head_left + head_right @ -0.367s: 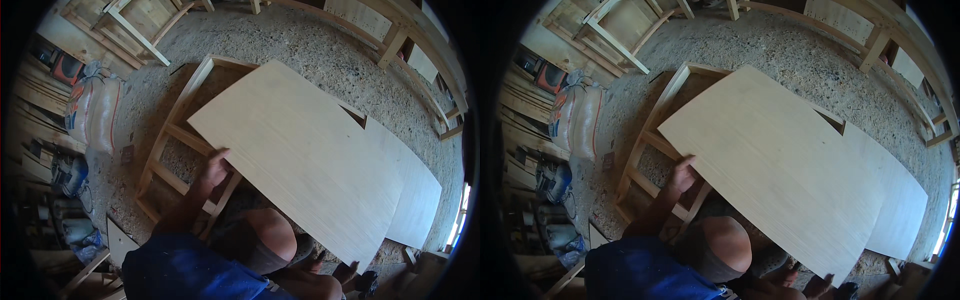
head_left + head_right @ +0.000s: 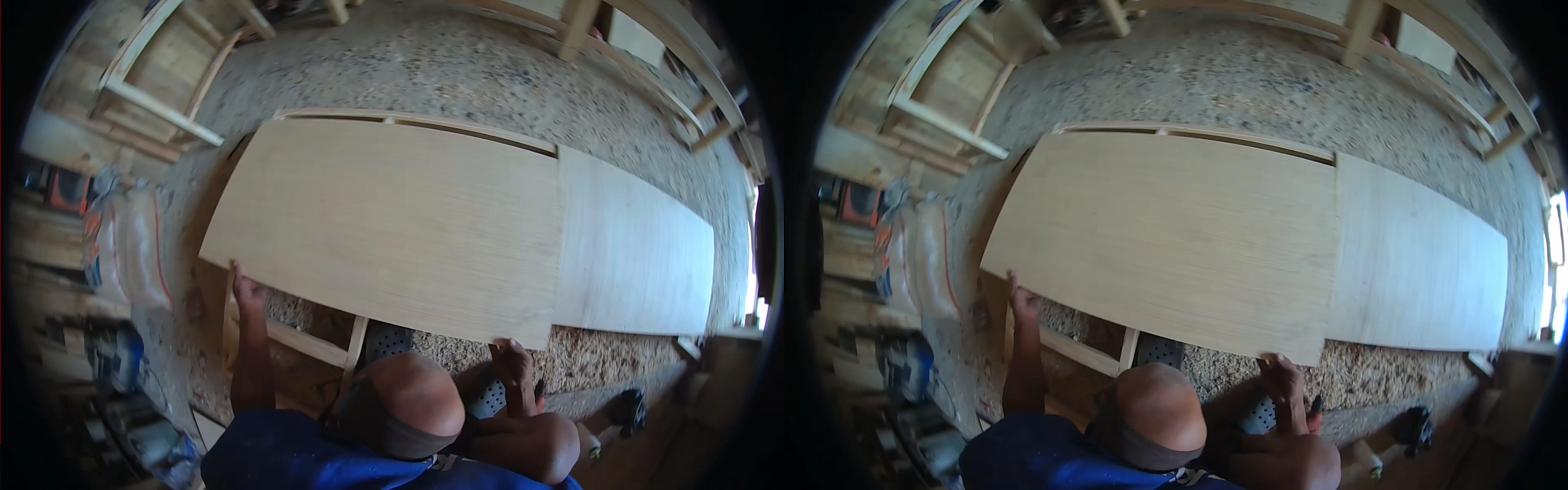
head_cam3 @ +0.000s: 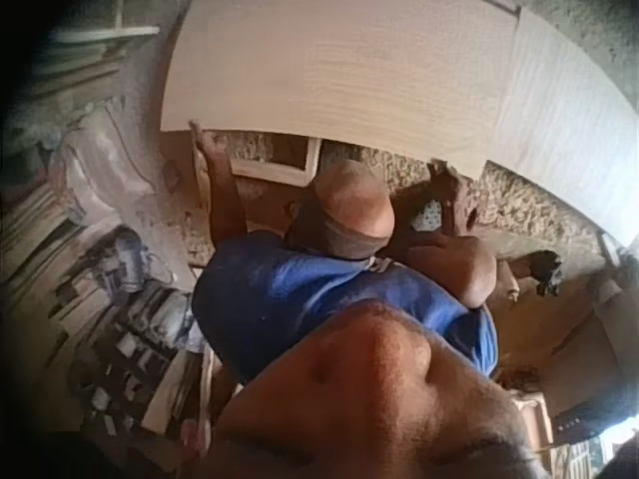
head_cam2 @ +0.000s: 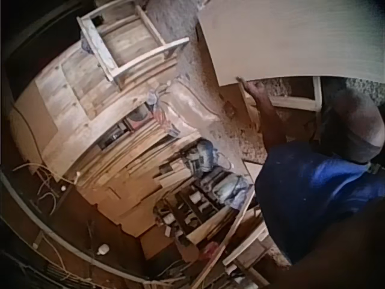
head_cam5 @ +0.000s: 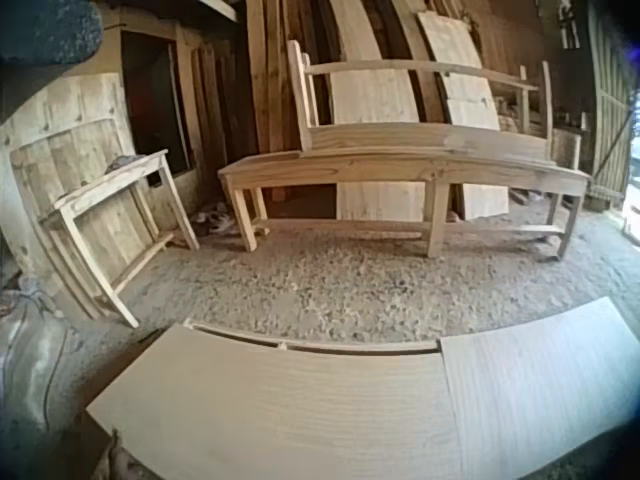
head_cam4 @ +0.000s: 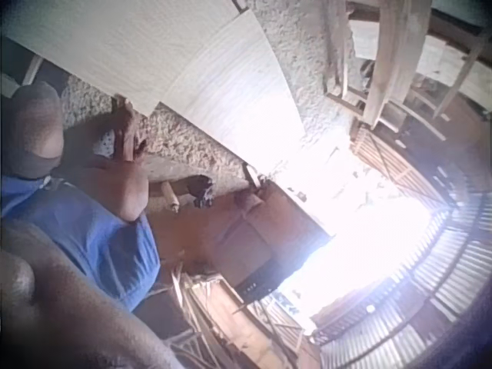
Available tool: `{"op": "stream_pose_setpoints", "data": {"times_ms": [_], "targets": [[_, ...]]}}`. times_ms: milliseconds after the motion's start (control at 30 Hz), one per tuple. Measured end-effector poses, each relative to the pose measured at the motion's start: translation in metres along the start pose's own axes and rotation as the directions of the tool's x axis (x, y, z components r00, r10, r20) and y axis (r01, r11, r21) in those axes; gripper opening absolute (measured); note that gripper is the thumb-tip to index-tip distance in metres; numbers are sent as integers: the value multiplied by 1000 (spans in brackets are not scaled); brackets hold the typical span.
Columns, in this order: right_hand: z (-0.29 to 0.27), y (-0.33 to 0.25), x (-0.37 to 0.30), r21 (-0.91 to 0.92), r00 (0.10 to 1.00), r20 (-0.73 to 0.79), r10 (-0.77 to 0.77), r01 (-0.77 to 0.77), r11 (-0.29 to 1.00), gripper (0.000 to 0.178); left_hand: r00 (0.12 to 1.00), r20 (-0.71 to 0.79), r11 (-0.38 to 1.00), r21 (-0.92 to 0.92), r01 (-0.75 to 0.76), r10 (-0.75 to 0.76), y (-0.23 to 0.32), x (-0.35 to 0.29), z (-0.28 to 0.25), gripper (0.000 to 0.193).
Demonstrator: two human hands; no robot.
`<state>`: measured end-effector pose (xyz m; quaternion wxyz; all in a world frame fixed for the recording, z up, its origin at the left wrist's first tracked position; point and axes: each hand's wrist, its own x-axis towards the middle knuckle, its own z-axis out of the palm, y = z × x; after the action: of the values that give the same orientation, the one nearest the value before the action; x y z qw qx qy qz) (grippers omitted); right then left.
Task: The person marks a wooden board with a pencil, cuts it on a table saw, and applies glue to a wooden frame. They then place the cut boards onto the frame and press them down by hand.
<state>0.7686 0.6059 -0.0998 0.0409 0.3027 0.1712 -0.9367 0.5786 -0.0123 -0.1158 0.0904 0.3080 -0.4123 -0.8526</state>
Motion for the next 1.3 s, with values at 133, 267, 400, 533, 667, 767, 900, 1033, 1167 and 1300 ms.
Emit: {"op": "stream_pose_setpoints", "data": {"times_ms": [133,267,400,533,667,767,900,1033,1167,1300], "targets": [[27,19,13,-60,996,27,86,-84,995,11,998,23,989,133,-68,66,19,32,-79,56],[11,0,9,-45,998,54,-32,34,998,9,1000,-13,998,60,14,-13,-22,36,-47,61],[18,0,28,-67,1000,-15,-22,21,998,19,1000,-12,999,22,23,-22,-3,50,-40,67],[15,-4,45,-76,998,-8,-67,66,995,25,999,-37,999,41,2,0,-22,58,-11,69],[-1,0,53,-54,993,-83,-82,78,996,27,1000,18,999,35,-4,3,-25,58,-12,66],[45,1,41,-139,974,-180,-136,112,984,30,997,71,995,91,-27,20,-12,54,-24,63],[40,-15,33,-398,937,-321,-139,0,917,33,997,31,951,306,54,-67,-31,40,-13,57],[46,-12,35,-508,925,-310,-219,34,861,35,969,-35,774,595,216,-243,-14,42,-28,52],[37,-11,37,-554,899,-381,-216,-35,832,38,955,-104,637,724,264,-278,-10,43,-25,48],[40,-15,41,-590,888,-410,-208,-84,803,39,954,-169,533,799,279,-247,-7,48,-21,46]]}}
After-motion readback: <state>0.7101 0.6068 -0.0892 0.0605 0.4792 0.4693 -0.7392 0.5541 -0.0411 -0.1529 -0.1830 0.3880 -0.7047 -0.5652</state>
